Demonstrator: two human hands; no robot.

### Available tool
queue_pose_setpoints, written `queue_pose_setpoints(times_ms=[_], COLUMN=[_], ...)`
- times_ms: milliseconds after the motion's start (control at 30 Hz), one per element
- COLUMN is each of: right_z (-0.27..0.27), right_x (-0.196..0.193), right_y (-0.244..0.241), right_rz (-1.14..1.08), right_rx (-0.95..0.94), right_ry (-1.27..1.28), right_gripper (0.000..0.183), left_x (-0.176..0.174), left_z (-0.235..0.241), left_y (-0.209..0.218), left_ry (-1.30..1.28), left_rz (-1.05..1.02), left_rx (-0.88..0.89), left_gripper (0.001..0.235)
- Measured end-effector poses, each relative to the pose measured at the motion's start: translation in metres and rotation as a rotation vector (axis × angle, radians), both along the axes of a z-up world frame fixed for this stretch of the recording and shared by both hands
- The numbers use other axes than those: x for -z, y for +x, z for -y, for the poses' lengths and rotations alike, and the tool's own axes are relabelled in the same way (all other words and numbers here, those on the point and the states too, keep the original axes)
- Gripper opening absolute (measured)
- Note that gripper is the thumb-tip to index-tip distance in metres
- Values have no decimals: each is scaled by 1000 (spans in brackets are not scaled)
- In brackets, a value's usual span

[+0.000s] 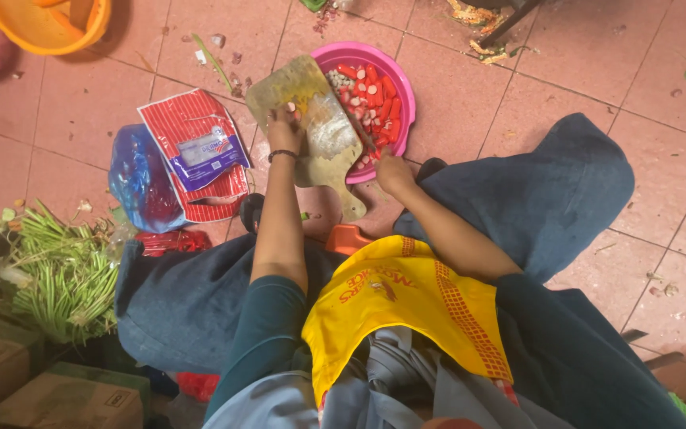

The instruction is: Cutting sausages into small pieces on a wooden cutting board.

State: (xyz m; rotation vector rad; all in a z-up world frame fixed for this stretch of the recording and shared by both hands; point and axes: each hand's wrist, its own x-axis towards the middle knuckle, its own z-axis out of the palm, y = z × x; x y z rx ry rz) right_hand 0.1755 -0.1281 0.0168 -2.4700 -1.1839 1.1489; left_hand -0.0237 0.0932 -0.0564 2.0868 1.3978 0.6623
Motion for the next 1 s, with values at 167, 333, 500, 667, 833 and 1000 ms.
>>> queue_pose_setpoints(times_ms=[167,333,500,667,833,1000], right_z=[28,31,32,29,24,24], right_x=[8,-96,-100,-89,-100,-99], right_y=[40,67,83,89,93,89], right_rz=[4,-178,-223,-244,-229,-159], right_rx=[46,180,246,236,278,209], right_ry=[-69,-200,-156,-98,-110,-88], right_gripper=[51,36,32,31,30,26], left_x=[-10,2,127,81,98,84], left_z=[25,62,123,143,144,134], left_y=[65,134,181,189,189,185], left_ry=[-153,-258,-296,-272,-262,-553], left_rz=[71,101,-406,-553,-633,-498], left_rx=[41,383,485,366,359,130], left_gripper=[58,35,34,44,44,43])
